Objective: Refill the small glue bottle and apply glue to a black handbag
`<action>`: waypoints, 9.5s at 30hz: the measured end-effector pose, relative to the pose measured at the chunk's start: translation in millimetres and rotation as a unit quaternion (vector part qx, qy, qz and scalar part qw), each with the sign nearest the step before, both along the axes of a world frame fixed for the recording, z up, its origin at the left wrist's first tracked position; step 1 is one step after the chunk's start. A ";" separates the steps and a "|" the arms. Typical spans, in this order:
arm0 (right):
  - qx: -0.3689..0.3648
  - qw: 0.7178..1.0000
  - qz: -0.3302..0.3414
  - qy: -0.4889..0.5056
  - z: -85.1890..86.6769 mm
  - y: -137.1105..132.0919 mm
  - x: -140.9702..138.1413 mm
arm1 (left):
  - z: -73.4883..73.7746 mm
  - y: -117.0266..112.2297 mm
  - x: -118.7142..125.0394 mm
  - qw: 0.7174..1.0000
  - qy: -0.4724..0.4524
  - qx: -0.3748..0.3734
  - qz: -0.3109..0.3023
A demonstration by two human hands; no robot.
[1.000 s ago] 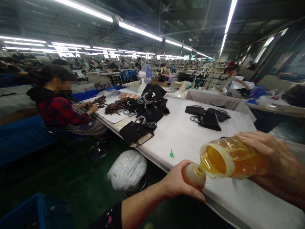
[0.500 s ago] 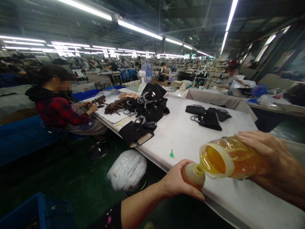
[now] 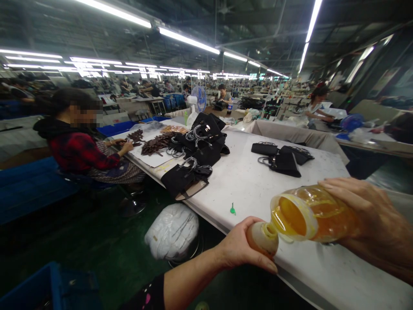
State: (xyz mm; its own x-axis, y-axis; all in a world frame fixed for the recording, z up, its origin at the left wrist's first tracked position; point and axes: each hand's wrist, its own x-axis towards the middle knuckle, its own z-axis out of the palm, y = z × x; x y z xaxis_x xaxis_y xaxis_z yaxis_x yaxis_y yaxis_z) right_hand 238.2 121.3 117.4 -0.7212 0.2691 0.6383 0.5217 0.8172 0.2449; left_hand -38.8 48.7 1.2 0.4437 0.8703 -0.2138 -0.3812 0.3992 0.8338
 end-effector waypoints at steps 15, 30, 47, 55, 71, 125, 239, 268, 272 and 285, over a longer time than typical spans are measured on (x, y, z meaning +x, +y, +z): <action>-0.006 1.000 -0.006 0.008 -1.6 0.3 3.3 | -1.0 0.3 2.5 1.000 -0.002 0.002 -0.001; -0.007 1.000 -0.016 0.008 -7.3 -0.2 10.8 | 1.3 -2.6 3.4 1.000 -0.005 0.003 0.002; -0.005 0.999 -0.023 0.024 -8.3 -4.7 2.5 | 3.9 -2.0 2.5 1.000 0.005 0.003 0.007; -0.009 0.999 -0.026 0.024 -8.3 -5.4 2.7 | 3.9 -1.1 3.2 1.000 0.002 -0.001 -0.006; -0.038 0.998 -0.022 0.045 -13.0 -10.2 0.5 | 6.2 -4.2 3.2 1.000 -0.002 -0.006 0.000; -0.004 1.000 -0.016 0.020 -10.2 -4.1 7.7 | 3.9 0.8 7.0 1.000 -0.003 -0.009 0.001; 0.019 0.999 0.039 0.010 10.8 3.0 31.1 | 11.9 -14.3 32.3 0.999 0.023 0.029 0.031; 0.005 0.999 0.038 0.027 8.0 -2.3 23.8 | 7.6 -16.9 26.7 0.999 0.012 0.013 0.036; 0.005 0.999 0.033 0.027 6.1 -1.1 24.9 | 6.3 -16.4 27.0 0.999 0.018 0.021 0.036; 0.000 0.999 0.023 0.027 4.8 -0.3 27.2 | 4.6 -16.7 28.3 0.999 0.007 0.020 0.028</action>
State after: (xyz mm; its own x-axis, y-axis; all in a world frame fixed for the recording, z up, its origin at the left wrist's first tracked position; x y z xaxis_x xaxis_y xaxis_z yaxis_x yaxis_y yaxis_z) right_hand 265.4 121.0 122.2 -0.6965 0.2372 0.6773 0.4971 0.8402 0.2169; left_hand -10.6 32.0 5.8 0.3906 0.9018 -0.1850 -0.3898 0.3441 0.8542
